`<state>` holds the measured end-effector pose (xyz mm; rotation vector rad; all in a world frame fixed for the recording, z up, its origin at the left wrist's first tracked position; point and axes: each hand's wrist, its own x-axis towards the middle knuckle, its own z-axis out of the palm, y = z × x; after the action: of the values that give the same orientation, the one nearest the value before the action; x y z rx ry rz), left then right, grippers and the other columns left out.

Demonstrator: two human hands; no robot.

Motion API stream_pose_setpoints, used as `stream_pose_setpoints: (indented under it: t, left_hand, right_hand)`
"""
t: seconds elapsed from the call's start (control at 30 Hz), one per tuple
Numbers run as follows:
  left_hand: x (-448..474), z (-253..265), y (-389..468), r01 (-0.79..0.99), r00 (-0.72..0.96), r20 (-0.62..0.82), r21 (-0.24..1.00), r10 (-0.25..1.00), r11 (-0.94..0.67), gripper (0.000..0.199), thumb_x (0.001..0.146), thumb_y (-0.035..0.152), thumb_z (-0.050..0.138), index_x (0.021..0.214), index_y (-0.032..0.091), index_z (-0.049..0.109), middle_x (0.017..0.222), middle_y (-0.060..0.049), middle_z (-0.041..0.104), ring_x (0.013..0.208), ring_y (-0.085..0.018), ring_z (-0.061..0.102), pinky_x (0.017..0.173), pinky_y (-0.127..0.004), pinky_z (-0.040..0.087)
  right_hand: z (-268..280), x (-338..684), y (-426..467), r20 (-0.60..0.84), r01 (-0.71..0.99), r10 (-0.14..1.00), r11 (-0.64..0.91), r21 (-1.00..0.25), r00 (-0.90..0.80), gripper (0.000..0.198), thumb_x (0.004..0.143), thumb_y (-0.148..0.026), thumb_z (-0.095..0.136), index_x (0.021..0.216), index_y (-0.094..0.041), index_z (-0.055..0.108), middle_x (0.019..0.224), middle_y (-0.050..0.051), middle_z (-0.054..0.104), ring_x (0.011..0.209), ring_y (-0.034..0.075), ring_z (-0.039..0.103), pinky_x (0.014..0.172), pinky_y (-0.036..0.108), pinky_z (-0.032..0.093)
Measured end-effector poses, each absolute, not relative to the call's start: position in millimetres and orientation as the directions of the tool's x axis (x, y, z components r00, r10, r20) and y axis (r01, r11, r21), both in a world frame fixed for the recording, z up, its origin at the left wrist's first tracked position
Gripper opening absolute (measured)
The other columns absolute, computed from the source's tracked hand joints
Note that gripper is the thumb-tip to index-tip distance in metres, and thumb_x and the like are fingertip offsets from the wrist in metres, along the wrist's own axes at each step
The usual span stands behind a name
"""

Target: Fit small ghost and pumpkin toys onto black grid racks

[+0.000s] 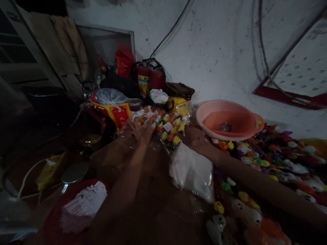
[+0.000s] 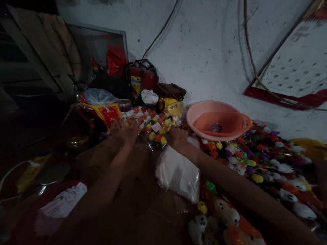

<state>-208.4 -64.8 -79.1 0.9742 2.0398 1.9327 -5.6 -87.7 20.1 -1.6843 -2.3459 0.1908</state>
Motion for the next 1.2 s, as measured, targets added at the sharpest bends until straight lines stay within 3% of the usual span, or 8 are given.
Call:
stream_pose_setpoints:
  t: [0.1, 0.2, 0.3, 0.4, 0.53, 0.8, 1.03, 1.2]
  left_hand:
    - [-195, -89, -78, 0.327, -0.839, 0.350, 0.936, 0.418, -0.127, 0.069, 0.094, 0.037, 0.059, 0.153, 0.008, 0.035, 0.169, -0.028, 0.013, 0.161, -0.033, 0.005, 0.131, -0.053, 0.013]
    - [-179, -107, -87, 0.318, -0.872, 0.368, 0.927, 0.322, -0.199, 0.076, 0.097, 0.048, 0.055, 0.156, 0.009, 0.028, 0.171, -0.025, 0.006, 0.162, -0.032, 0.003, 0.132, -0.051, 0.009]
    - [-172, -127, -84, 0.284, -0.883, 0.355, 0.925, 0.308, -0.253, 0.081, 0.097, 0.057, 0.054, 0.156, 0.008, 0.028, 0.170, -0.025, 0.013, 0.161, -0.033, 0.008, 0.132, -0.049, 0.012]
    - [-175, -140, -74, 0.243, -0.879, 0.336, 0.926, 0.338, -0.290, 0.083, 0.095, 0.062, 0.055, 0.153, 0.008, 0.034, 0.168, -0.027, 0.018, 0.160, -0.034, 0.016, 0.131, -0.048, 0.018]
    - [-180, -145, -66, 0.137, -0.889, 0.270, 0.927, 0.369, -0.349, 0.076, 0.093, 0.055, 0.061, 0.152, 0.012, 0.039, 0.168, -0.024, 0.020, 0.159, -0.030, 0.021, 0.131, -0.044, 0.019]
    - [-179, -146, -72, -0.001, -0.880, 0.184, 0.921, 0.437, -0.389, 0.075, 0.095, 0.049, 0.064, 0.157, 0.021, 0.032, 0.168, -0.019, 0.023, 0.157, -0.027, 0.028, 0.127, -0.042, 0.031]
    - [-184, -148, -75, -0.095, -0.822, 0.154, 0.912, 0.548, -0.398, 0.075, 0.097, 0.046, 0.063, 0.159, 0.025, 0.028, 0.170, -0.014, 0.023, 0.159, -0.024, 0.024, 0.130, -0.044, 0.027]
    - [-185, -144, -70, -0.078, -0.794, 0.157, 0.932, 0.587, -0.355, 0.079, 0.094, 0.047, 0.067, 0.159, 0.025, 0.029, 0.172, -0.012, 0.018, 0.160, -0.025, 0.021, 0.131, -0.043, 0.023]
  right_hand:
    - [63, -45, -59, 0.200, 0.893, 0.870, 0.444, 0.074, -0.450, 0.032, 0.103, -0.025, 0.043, 0.114, -0.010, 0.068, 0.123, 0.024, 0.068, 0.123, 0.039, 0.062, 0.104, 0.057, 0.049]
    - [88, -92, -7, 0.194, 0.592, 0.583, 0.639, 0.492, -0.789, 0.040, 0.100, -0.011, 0.037, 0.131, -0.009, 0.063, 0.139, 0.021, 0.062, 0.136, 0.035, 0.052, 0.114, 0.058, 0.040]
    - [86, -129, 53, 0.031, 0.294, 0.384, 0.648, 0.703, -0.923, 0.047, 0.098, -0.011, 0.039, 0.141, -0.013, 0.058, 0.153, 0.017, 0.051, 0.145, 0.038, 0.040, 0.115, 0.069, 0.031]
    - [64, -151, 105, -0.082, 0.189, 0.375, 0.631, 0.753, -0.923, 0.047, 0.096, -0.016, 0.045, 0.141, -0.017, 0.060, 0.158, 0.014, 0.046, 0.149, 0.044, 0.033, 0.109, 0.076, 0.030]
    - [37, -170, 149, -0.112, 0.205, 0.449, 0.598, 0.775, -0.887, 0.050, 0.093, -0.023, 0.054, 0.143, -0.023, 0.061, 0.159, 0.013, 0.045, 0.148, 0.048, 0.034, 0.106, 0.078, 0.033]
    - [17, -199, 175, -0.158, 0.281, 0.640, 0.528, 0.802, -0.752, 0.037, 0.093, -0.022, 0.048, 0.117, -0.018, 0.076, 0.125, 0.014, 0.069, 0.132, 0.038, 0.053, 0.095, 0.056, 0.053]
    - [13, -213, 185, -0.168, 0.230, 0.643, 0.488, 0.842, -0.747, 0.036, 0.098, -0.022, 0.043, 0.093, -0.011, 0.077, 0.102, 0.013, 0.074, 0.116, 0.030, 0.065, 0.096, 0.048, 0.054]
    - [21, -217, 188, -0.149, 0.257, 0.638, 0.498, 0.828, -0.756, 0.026, 0.095, -0.029, 0.060, 0.089, -0.011, 0.078, 0.103, 0.017, 0.074, 0.121, 0.038, 0.064, 0.091, 0.050, 0.056]
